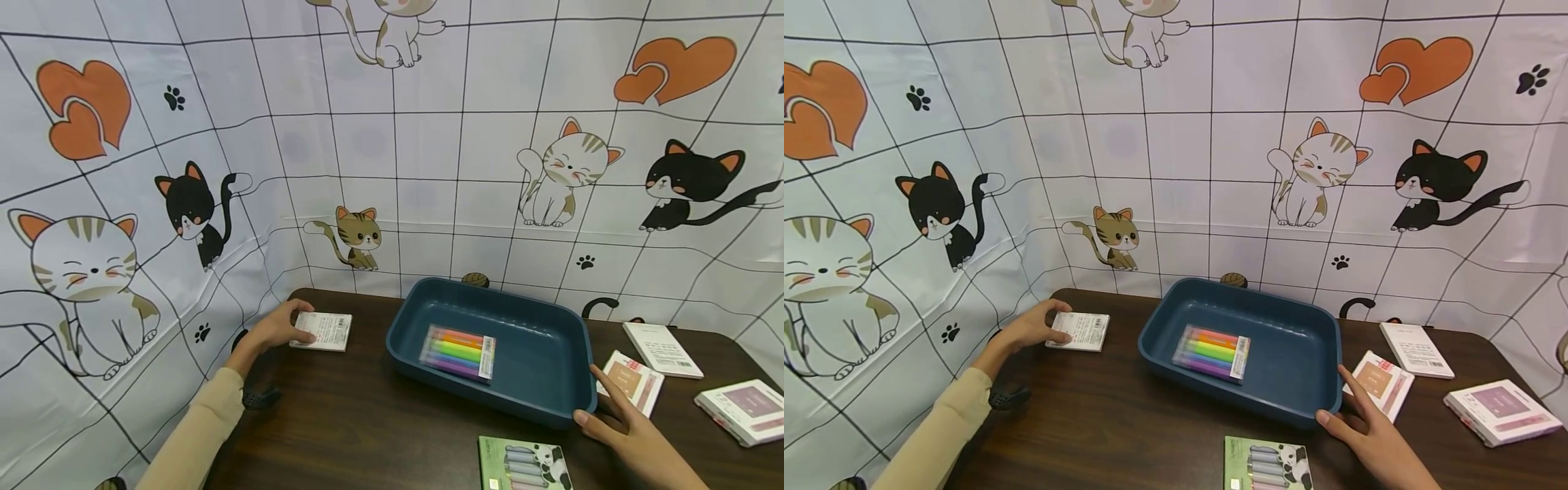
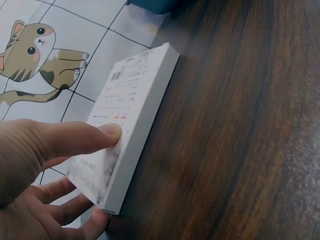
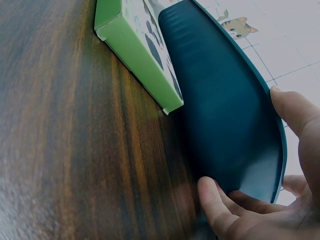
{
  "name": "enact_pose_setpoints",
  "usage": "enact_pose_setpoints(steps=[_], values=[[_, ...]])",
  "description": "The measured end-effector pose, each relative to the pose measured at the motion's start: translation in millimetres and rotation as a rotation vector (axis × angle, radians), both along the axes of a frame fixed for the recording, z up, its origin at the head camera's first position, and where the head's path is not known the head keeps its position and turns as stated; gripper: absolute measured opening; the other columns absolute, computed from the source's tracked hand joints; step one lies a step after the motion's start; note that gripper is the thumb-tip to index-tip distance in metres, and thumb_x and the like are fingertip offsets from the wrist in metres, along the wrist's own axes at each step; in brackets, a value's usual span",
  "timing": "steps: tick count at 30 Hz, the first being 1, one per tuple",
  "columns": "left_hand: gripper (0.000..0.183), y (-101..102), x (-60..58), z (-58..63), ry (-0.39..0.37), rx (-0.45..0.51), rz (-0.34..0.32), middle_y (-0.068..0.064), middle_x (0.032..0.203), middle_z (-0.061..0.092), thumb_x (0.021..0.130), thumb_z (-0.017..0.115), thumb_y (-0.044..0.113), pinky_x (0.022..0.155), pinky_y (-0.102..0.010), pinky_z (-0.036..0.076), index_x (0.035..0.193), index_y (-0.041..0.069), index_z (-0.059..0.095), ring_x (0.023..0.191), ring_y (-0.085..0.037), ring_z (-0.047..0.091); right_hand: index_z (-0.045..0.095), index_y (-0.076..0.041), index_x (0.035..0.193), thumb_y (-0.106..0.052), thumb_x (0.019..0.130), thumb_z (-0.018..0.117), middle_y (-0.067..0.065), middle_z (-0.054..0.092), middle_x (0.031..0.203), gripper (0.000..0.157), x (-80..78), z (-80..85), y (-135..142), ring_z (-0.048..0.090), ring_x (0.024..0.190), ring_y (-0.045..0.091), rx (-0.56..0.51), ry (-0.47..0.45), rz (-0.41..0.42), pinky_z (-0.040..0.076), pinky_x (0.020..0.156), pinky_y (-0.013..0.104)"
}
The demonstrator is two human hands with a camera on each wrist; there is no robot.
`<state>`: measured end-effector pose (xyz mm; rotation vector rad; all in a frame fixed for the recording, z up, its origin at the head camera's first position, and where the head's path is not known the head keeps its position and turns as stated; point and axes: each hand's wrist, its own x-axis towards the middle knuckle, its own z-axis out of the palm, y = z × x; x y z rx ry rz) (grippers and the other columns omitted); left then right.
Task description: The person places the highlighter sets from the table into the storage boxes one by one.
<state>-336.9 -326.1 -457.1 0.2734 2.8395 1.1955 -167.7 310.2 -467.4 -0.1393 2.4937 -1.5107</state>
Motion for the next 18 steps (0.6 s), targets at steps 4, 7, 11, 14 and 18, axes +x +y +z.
enact_pose_setpoints(steps=[4,7,11,14,18], values=[[0.064,-0.9,0.4,0.3,-0.007,0.019,-0.011,-0.022,0.129,0.053,0.079,0.087,0.005,0.094,-0.049,0.043,0.135,-0.001,0.055,0.105,-0.035,0.050,-0.009,-0.025,0.164,-0.030,0.107,0.057,0.045,0.022,0.152,0.088,-0.1,-0.6,0.4,0.059,0.121,0.040,-0.019,0.001,-0.003,0.055,0.087,0.035],[0.062,-0.7,1.0,2.4,-0.007,0.032,-0.017,-0.022,0.131,0.053,0.081,0.085,0.002,0.094,-0.049,0.043,0.135,-0.001,0.056,0.106,-0.036,0.049,-0.010,-0.025,0.164,-0.029,0.107,0.057,0.045,0.020,0.152,0.088,-0.4,-0.6,0.6,0.060,0.120,0.040,-0.042,-0.008,-0.006,0.055,0.087,0.034],[0.057,-1.6,1.9,4.0,-0.016,0.024,-0.004,-0.022,0.135,0.051,0.083,0.080,-0.002,0.097,-0.052,0.042,0.135,0.000,0.058,0.111,-0.037,0.047,-0.009,-0.024,0.164,-0.029,0.107,0.057,0.045,0.021,0.152,0.088,-0.4,-0.7,0.6,0.059,0.121,0.040,-0.029,-0.002,-0.002,0.055,0.087,0.035],[0.055,-3.0,3.1,3.9,-0.013,0.016,-0.008,-0.022,0.135,0.051,0.083,0.078,-0.003,0.097,-0.053,0.041,0.134,0.000,0.059,0.114,-0.037,0.045,-0.009,-0.025,0.164,-0.029,0.107,0.057,0.045,0.022,0.152,0.087,-0.4,-0.8,0.4,0.059,0.122,0.041,-0.014,0.008,0.002,0.055,0.087,0.036],[0.053,-6.5,5.4,2.9,-0.031,0.066,-0.009,-0.021,0.129,0.053,0.082,0.078,-0.003,0.088,-0.045,0.046,0.132,0.001,0.059,0.107,-0.035,0.050,-0.009,-0.026,0.164,-0.029,0.107,0.057,0.044,0.021,0.152,0.087,-0.6,-1.4,-0.5,0.058,0.123,0.042,-0.023,0.003,0.002,0.055,0.088,0.038]])
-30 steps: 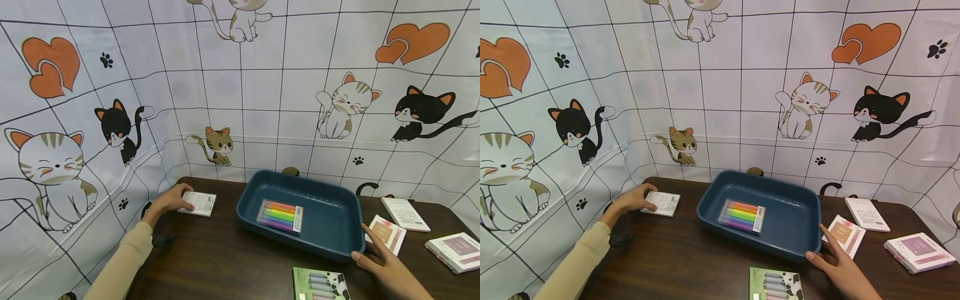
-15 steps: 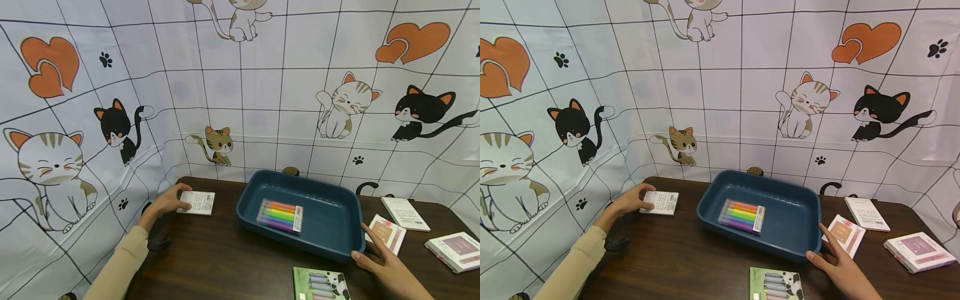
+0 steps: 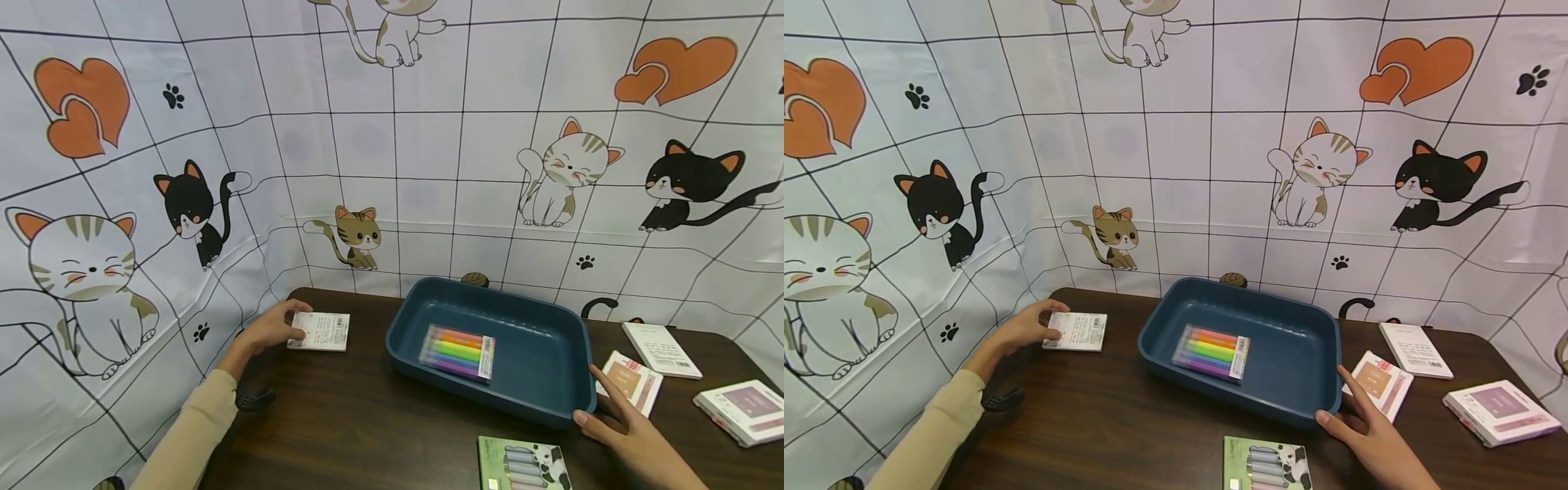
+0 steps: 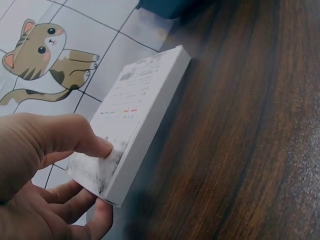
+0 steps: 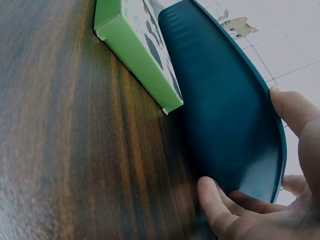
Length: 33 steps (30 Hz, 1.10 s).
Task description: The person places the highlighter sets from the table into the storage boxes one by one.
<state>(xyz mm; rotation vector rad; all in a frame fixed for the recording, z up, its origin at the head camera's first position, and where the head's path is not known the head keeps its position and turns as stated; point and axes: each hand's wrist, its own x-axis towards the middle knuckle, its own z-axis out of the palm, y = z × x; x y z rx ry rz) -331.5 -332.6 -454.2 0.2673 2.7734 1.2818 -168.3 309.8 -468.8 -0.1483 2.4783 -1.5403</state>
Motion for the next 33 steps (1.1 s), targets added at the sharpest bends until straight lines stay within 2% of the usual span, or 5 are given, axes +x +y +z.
enact_pose_setpoints(steps=[7,14,18,24,33], values=[[0.056,-8,5.6,-2.1,-0.115,0.158,-0.002,-0.021,0.117,0.056,0.083,0.076,-0.006,0.071,-0.036,0.053,0.134,0.001,0.053,0.094,-0.030,0.056,-0.008,-0.026,0.164,-0.030,0.106,0.058,0.044,0.019,0.153,0.088,-0.3,-1.6,-3,0.058,0.123,0.043,-0.008,-0.013,0.000,0.055,0.090,0.041],[0.059,-10,7.8,-3.3,-0.123,0.215,-0.013,-0.022,0.117,0.054,0.084,0.075,-0.005,0.066,-0.037,0.052,0.137,0.000,0.050,0.090,-0.030,0.057,-0.006,-0.024,0.165,-0.025,0.106,0.060,0.043,0.018,0.154,0.088,-1.2,-0.4,-6,0.057,0.124,0.041,-0.109,-0.012,-0.012,0.057,0.090,0.036],[0.059,-9,9.5,-2.5,-0.151,0.252,-0.003,-0.023,0.119,0.052,0.085,0.075,-0.004,0.063,-0.035,0.053,0.138,0.001,0.049,0.087,-0.028,0.059,-0.006,-0.024,0.165,-0.025,0.106,0.059,0.043,0.016,0.154,0.088,-0.2,0.3,-5,0.057,0.124,0.041,-0.100,-0.019,-0.007,0.057,0.089,0.034],[0.060,-8,11.7,0.9,-0.194,0.313,-0.018,-0.024,0.123,0.049,0.089,0.075,0.000,0.067,-0.037,0.056,0.142,0.001,0.046,0.087,-0.029,0.063,-0.007,-0.023,0.165,-0.024,0.106,0.059,0.043,0.014,0.154,0.088,0.6,0.8,-4,0.058,0.122,0.041,-0.105,-0.019,-0.002,0.057,0.089,0.034],[0.066,-4,8.6,8.9,-0.205,0.428,-0.104,-0.026,0.126,0.049,0.091,0.072,-0.004,0.075,-0.040,0.060,0.148,-0.003,0.039,0.096,-0.031,0.065,-0.005,-0.021,0.165,-0.021,0.106,0.059,0.042,0.014,0.155,0.087,0.5,-0.4,-2,0.060,0.120,0.035,-0.144,0.002,-0.007,0.057,0.089,0.033]])
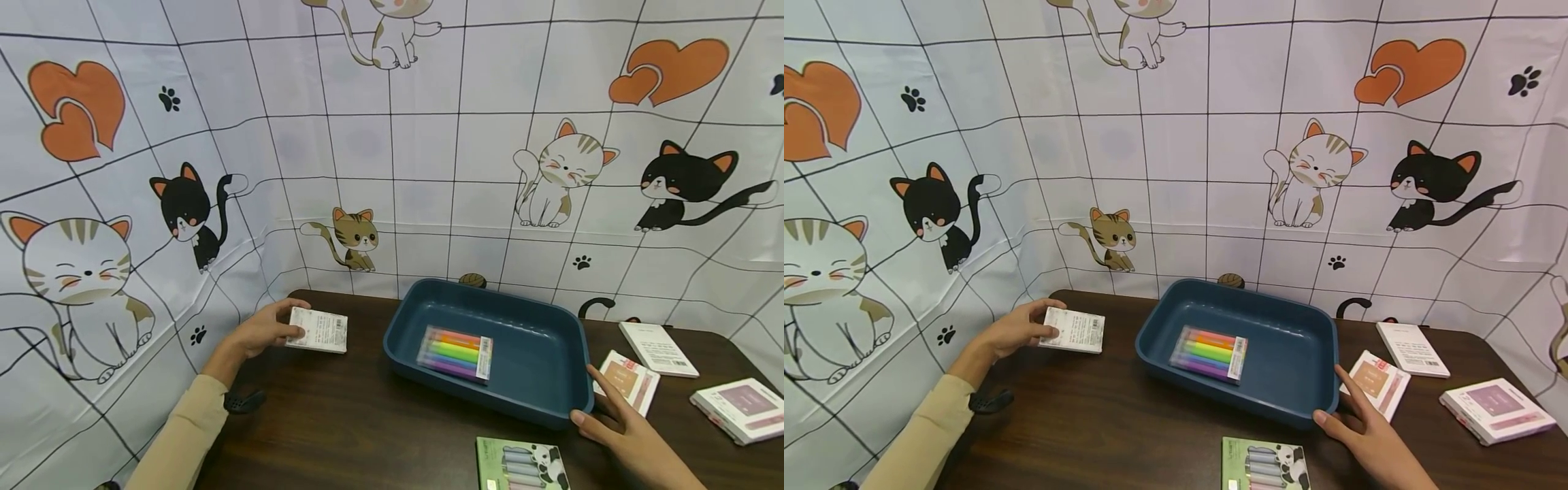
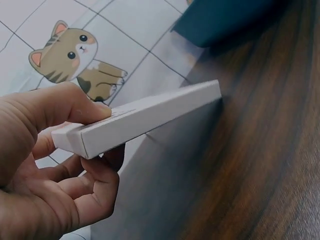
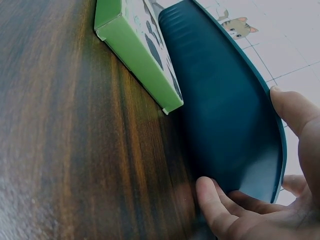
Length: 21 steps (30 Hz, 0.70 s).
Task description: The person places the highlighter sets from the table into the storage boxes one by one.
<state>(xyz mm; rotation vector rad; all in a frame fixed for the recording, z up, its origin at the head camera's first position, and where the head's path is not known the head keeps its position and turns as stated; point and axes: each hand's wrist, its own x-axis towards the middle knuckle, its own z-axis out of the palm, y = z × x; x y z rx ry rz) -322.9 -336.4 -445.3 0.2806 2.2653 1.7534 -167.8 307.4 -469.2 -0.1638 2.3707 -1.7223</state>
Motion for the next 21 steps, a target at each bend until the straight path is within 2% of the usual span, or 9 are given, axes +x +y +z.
enact_pose_setpoints(steps=[6,12,16,21], values=[[0.063,-2,0.5,5.5,0.012,0.037,-0.031,-0.028,0.128,0.047,0.091,0.072,-0.006,0.080,-0.043,0.060,0.146,0.000,0.041,0.102,-0.034,0.064,-0.004,-0.021,0.165,-0.020,0.105,0.060,0.042,0.015,0.155,0.087,-0.4,-1.0,-1,0.060,0.120,0.033,-0.004,0.010,-0.013,0.058,0.088,0.033],[0.062,-3,1.4,14.8,0.040,0.054,-0.020,-0.026,0.131,0.044,0.091,0.072,-0.005,0.078,-0.042,0.060,0.146,0.003,0.042,0.100,-0.032,0.064,-0.003,-0.021,0.165,-0.020,0.105,0.061,0.043,0.016,0.154,0.087,-0.9,-1.7,-1,0.060,0.120,0.032,-0.005,0.018,-0.015,0.058,0.088,0.035],[0.066,4,0.7,20.7,0.044,0.061,-0.025,-0.025,0.131,0.045,0.090,0.073,-0.004,0.077,-0.041,0.060,0.147,0.001,0.041,0.099,-0.032,0.064,-0.003,-0.023,0.165,-0.021,0.105,0.061,0.042,0.014,0.155,0.088,-1.4,-1.5,0,0.059,0.121,0.035,0.005,0.015,-0.015,0.058,0.089,0.037],[0.069,20,-0.6,29.9,0.047,0.047,-0.046,-0.025,0.129,0.048,0.089,0.075,-0.004,0.079,-0.044,0.061,0.149,0.001,0.042,0.102,-0.034,0.064,-0.004,-0.023,0.165,-0.021,0.105,0.060,0.042,0.012,0.156,0.087,-0.9,-2.1,0,0.061,0.120,0.032,0.004,0.009,-0.012,0.058,0.089,0.036]])
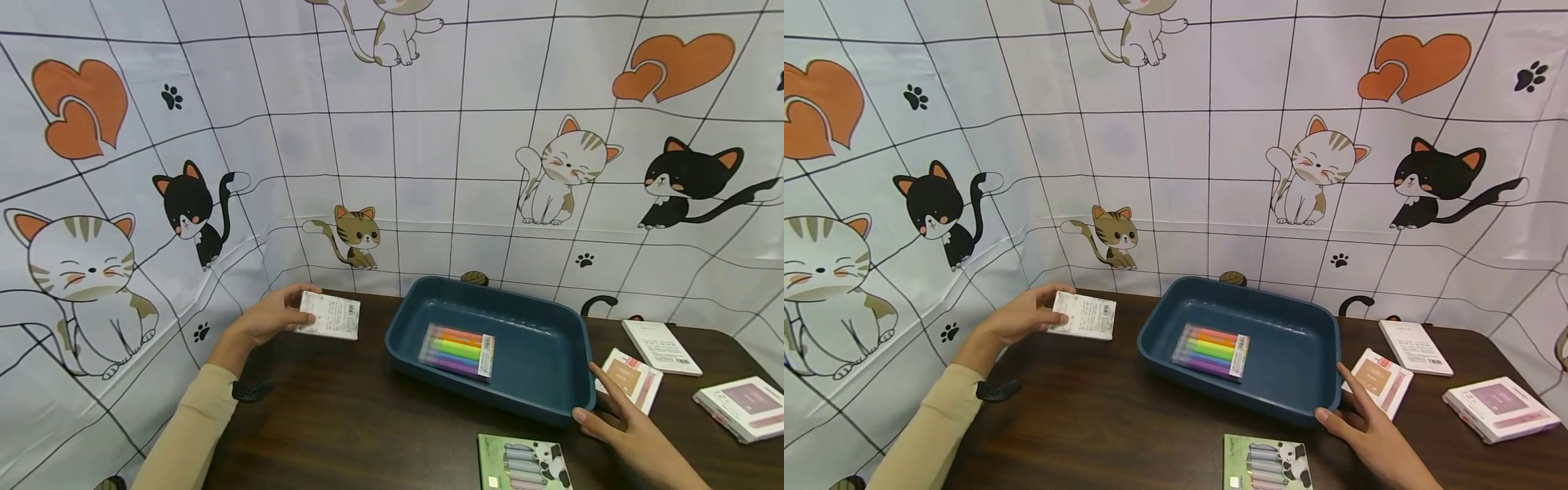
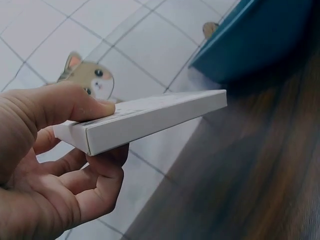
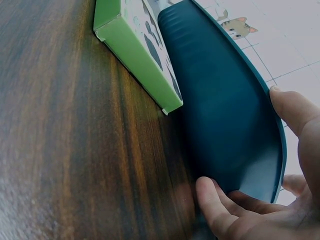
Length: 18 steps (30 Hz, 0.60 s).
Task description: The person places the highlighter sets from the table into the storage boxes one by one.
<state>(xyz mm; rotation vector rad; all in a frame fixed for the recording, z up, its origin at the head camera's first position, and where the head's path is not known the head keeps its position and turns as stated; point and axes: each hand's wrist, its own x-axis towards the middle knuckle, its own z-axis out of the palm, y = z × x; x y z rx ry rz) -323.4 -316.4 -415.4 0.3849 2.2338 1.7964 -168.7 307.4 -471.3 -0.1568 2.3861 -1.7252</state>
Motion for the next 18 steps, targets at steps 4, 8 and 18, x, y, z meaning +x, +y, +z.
enact_pose_setpoints(steps=[4,8,18], values=[[0.068,11,-0.1,8.1,0.016,0.011,-0.038,-0.026,0.128,0.049,0.088,0.075,-0.006,0.078,-0.044,0.061,0.148,0.001,0.042,0.102,-0.036,0.064,-0.004,-0.023,0.165,-0.021,0.105,0.060,0.042,0.012,0.156,0.088,0.3,-0.8,0,0.061,0.119,0.031,-0.001,-0.002,0.002,0.058,0.089,0.036],[0.065,18,1.7,13.7,0.021,0.033,-0.064,-0.026,0.128,0.048,0.087,0.076,-0.007,0.078,-0.044,0.061,0.144,0.005,0.047,0.102,-0.038,0.064,-0.003,-0.023,0.165,-0.020,0.105,0.061,0.041,0.015,0.155,0.088,0.3,-0.8,-1,0.061,0.119,0.030,-0.011,0.001,0.001,0.058,0.089,0.036],[0.067,27,4.9,22.6,0.058,0.047,-0.068,-0.027,0.127,0.051,0.087,0.076,-0.007,0.073,-0.039,0.061,0.146,0.001,0.044,0.097,-0.035,0.067,-0.002,-0.023,0.165,-0.019,0.105,0.060,0.042,0.018,0.154,0.087,0.5,0.1,0,0.063,0.115,0.020,-0.029,0.013,0.001,0.058,0.088,0.033]])
